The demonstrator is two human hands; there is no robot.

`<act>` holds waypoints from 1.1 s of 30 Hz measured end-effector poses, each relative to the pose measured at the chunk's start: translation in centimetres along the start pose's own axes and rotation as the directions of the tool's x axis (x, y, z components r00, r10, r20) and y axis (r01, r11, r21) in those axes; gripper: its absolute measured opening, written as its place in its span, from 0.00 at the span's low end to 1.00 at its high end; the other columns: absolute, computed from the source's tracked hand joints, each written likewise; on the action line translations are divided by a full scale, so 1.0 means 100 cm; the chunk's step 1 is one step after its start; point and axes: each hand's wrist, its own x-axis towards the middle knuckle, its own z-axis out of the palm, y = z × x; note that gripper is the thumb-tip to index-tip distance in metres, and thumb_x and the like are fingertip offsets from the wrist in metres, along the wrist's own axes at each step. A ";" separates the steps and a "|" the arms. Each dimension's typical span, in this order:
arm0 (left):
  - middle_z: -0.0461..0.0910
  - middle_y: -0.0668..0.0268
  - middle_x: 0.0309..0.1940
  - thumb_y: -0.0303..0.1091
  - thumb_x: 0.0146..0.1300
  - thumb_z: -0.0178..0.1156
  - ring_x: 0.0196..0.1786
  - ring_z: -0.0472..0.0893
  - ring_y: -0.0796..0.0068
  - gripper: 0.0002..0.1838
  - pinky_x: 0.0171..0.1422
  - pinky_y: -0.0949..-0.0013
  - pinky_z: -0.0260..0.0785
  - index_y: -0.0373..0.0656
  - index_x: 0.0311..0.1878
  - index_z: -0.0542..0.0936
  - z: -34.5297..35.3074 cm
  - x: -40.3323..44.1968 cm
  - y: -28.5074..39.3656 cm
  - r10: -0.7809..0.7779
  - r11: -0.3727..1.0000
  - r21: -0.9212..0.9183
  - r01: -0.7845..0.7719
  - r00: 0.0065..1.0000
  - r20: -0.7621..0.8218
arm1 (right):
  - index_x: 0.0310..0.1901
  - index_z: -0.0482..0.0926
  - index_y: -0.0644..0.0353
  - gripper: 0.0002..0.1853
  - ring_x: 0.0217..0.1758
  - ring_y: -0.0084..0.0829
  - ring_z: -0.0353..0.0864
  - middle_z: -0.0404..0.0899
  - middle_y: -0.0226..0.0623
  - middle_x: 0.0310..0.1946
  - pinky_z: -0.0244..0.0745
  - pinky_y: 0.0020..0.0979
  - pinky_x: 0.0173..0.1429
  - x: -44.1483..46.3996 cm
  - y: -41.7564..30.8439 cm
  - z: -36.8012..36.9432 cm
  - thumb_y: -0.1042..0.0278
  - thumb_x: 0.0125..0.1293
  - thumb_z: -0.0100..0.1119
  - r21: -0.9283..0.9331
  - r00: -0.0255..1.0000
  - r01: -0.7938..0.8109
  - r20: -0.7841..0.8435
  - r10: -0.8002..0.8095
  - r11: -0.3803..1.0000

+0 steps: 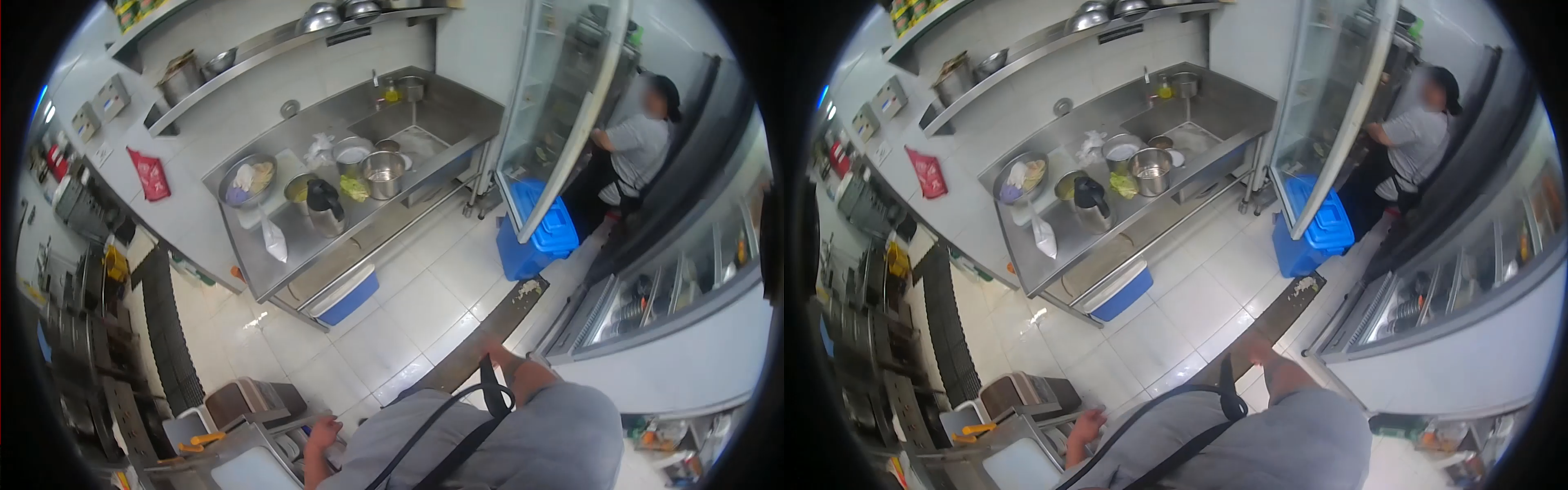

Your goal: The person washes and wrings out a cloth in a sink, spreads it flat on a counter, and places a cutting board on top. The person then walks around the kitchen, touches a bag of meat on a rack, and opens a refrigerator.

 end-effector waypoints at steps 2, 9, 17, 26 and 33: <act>0.83 0.48 0.47 0.45 0.61 0.62 0.53 0.82 0.53 0.26 0.59 0.60 0.73 0.34 0.56 0.79 0.008 0.019 -0.047 -0.099 0.958 0.280 0.058 0.986 0.134 | 0.36 0.79 0.53 0.09 0.22 0.37 0.79 0.78 0.36 0.25 0.73 0.45 0.24 0.093 0.116 0.016 0.58 0.59 0.57 0.600 0.815 -0.311 0.567 -0.117 0.737; 0.83 0.49 0.48 0.47 0.62 0.61 0.52 0.82 0.50 0.27 0.58 0.58 0.74 0.37 0.57 0.79 -0.017 0.027 -0.047 -0.145 0.989 0.026 0.143 0.984 0.106 | 0.42 0.83 0.57 0.20 0.36 0.49 0.84 0.83 0.47 0.39 0.76 0.45 0.37 0.005 -0.012 0.136 0.49 0.58 0.60 -0.523 0.830 0.392 0.556 -0.045 0.757; 0.83 0.52 0.46 0.44 0.63 0.61 0.49 0.82 0.53 0.22 0.55 0.59 0.73 0.38 0.54 0.79 -0.112 0.052 -0.036 -0.075 0.987 -0.146 0.069 0.997 -0.033 | 0.35 0.79 0.56 0.11 0.24 0.33 0.76 0.76 0.35 0.25 0.68 0.38 0.25 0.135 -0.165 0.167 0.60 0.66 0.50 0.002 0.344 -0.472 0.921 0.183 0.881; 0.83 0.51 0.40 0.40 0.65 0.60 0.45 0.83 0.53 0.16 0.51 0.58 0.74 0.36 0.47 0.81 -0.269 0.065 -0.079 -0.048 0.943 -0.330 -0.048 0.960 -0.277 | 0.35 0.79 0.54 0.12 0.34 0.38 0.81 0.80 0.37 0.32 0.76 0.38 0.38 0.098 -0.456 0.281 0.59 0.69 0.50 -0.537 0.461 0.834 0.803 -0.379 -0.124; 0.80 0.49 0.36 0.39 0.67 0.54 0.42 0.79 0.47 0.14 0.48 0.54 0.71 0.35 0.38 0.78 -0.347 0.094 -0.107 -0.087 0.947 -0.313 -0.076 0.876 -0.475 | 0.44 0.85 0.58 0.20 0.48 0.40 0.82 0.84 0.44 0.43 0.75 0.38 0.55 0.051 -0.609 0.338 0.49 0.65 0.58 -0.659 0.821 0.518 0.562 -0.101 0.545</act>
